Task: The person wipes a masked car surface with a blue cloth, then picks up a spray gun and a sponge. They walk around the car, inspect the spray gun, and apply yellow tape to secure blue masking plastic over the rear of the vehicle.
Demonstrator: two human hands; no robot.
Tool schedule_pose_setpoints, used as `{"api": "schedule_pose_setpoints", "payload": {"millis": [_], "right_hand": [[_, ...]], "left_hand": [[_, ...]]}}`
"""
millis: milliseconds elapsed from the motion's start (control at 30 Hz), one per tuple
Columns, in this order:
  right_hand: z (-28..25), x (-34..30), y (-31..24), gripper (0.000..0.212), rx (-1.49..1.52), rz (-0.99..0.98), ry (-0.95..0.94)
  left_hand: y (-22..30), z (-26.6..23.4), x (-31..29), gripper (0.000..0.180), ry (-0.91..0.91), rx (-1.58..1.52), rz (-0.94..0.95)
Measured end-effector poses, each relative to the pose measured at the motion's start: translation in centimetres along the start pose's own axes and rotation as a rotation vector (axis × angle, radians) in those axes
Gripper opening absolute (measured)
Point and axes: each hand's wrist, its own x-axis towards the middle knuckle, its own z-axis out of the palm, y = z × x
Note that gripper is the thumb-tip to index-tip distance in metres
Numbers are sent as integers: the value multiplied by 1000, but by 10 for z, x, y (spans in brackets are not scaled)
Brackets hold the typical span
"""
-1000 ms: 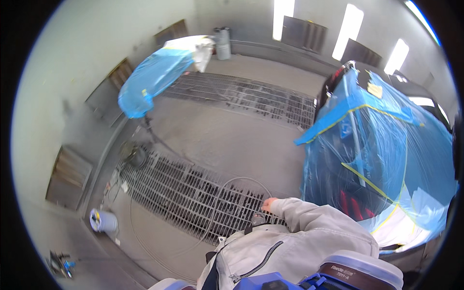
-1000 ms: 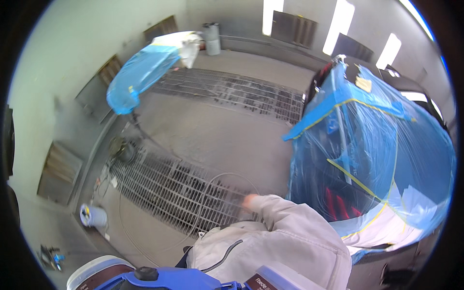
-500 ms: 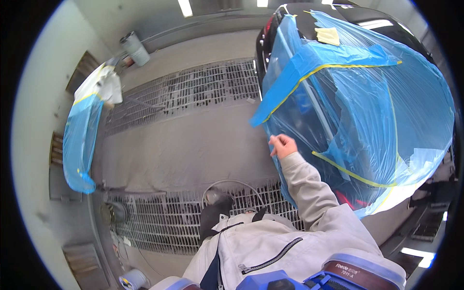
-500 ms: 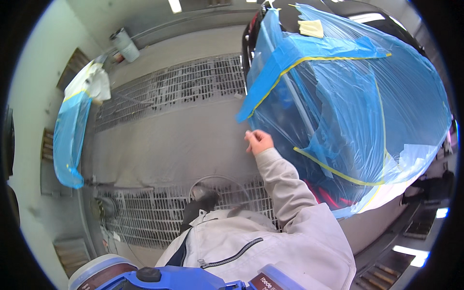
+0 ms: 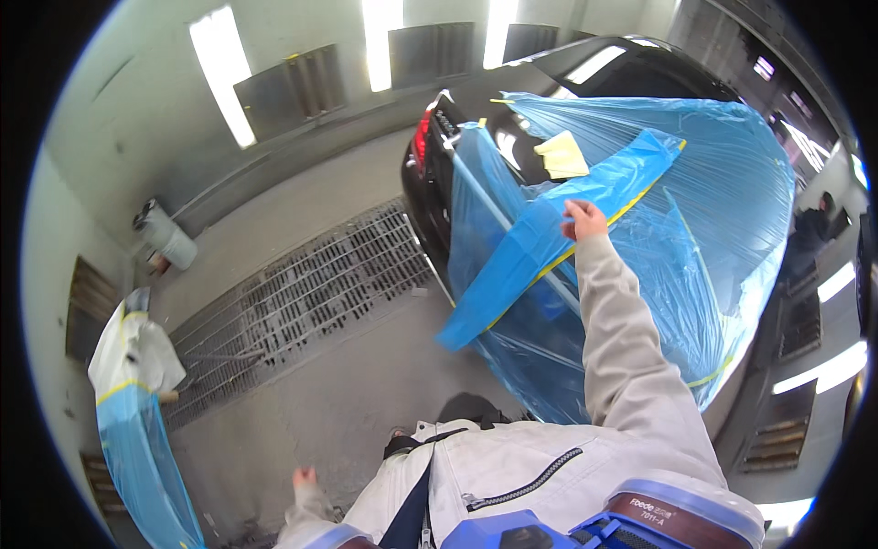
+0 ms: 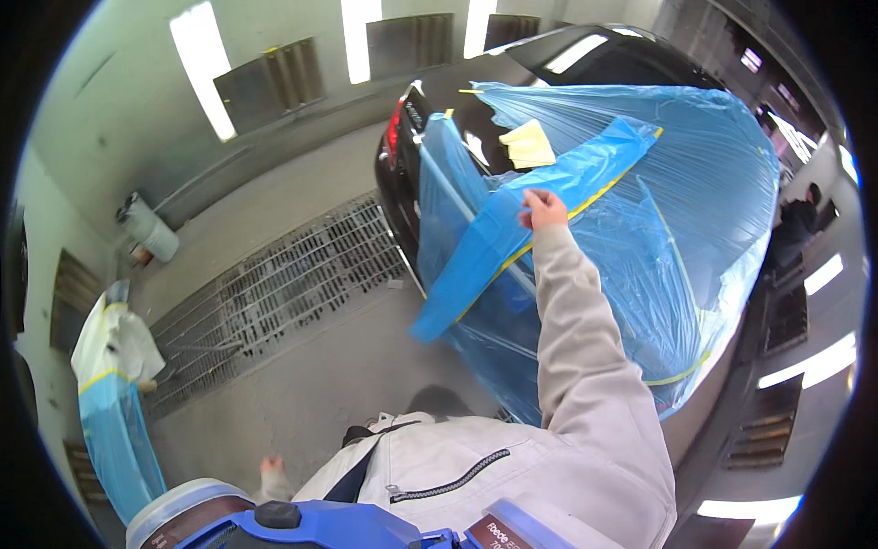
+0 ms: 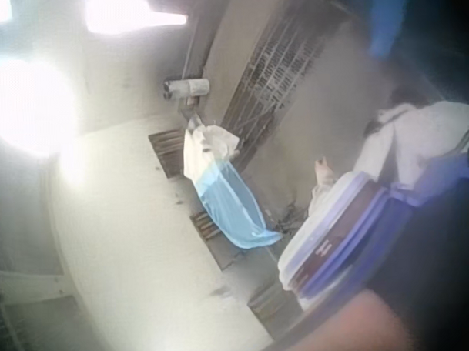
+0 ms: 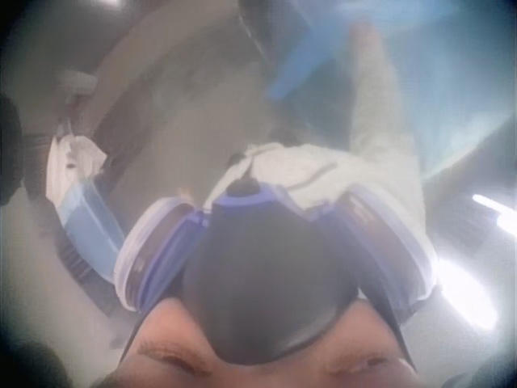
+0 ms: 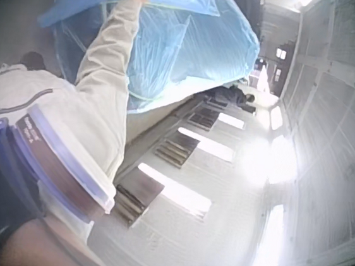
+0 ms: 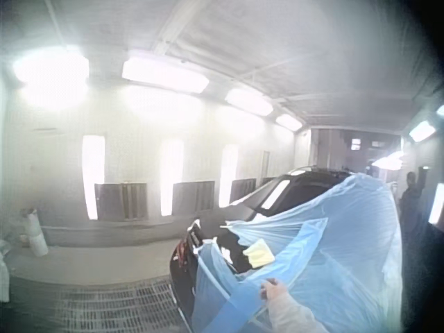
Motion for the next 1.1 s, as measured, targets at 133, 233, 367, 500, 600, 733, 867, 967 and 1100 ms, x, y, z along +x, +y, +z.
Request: {"api": "schedule_pose_setpoints", "payload": {"millis": [133,233,367,500,600,733,867,967,1100], "right_hand": [[0,109,-7,50,-257,-30,166],[5,179,-12,72,-861,-171,432],[6,232,-33,79,-1025,174,270],[-1,242,-44,54,-1018,150,131],[-44,222,-50,48,-812,-34,117],[-181,147,-64,44,-659,-133,385],[-240,78,-36,51,-727,180,838],[-196,22,-18,53,-931,-33,1143],[-82,-9,-11,40,-543,35,863]], "left_hand": [[245,23,124,23,-165,-207,617],[429,36,107,17,-361,-307,826],[592,52,18,16,-650,-281,1066],[690,65,-41,16,-874,-91,1087],[760,64,-58,10,-853,136,1482],[843,78,-86,5,-963,64,1649],[909,141,-122,13,-1098,108,1788],[949,197,-148,28,-1015,103,1893],[991,252,-167,52,-993,249,1939]]}}
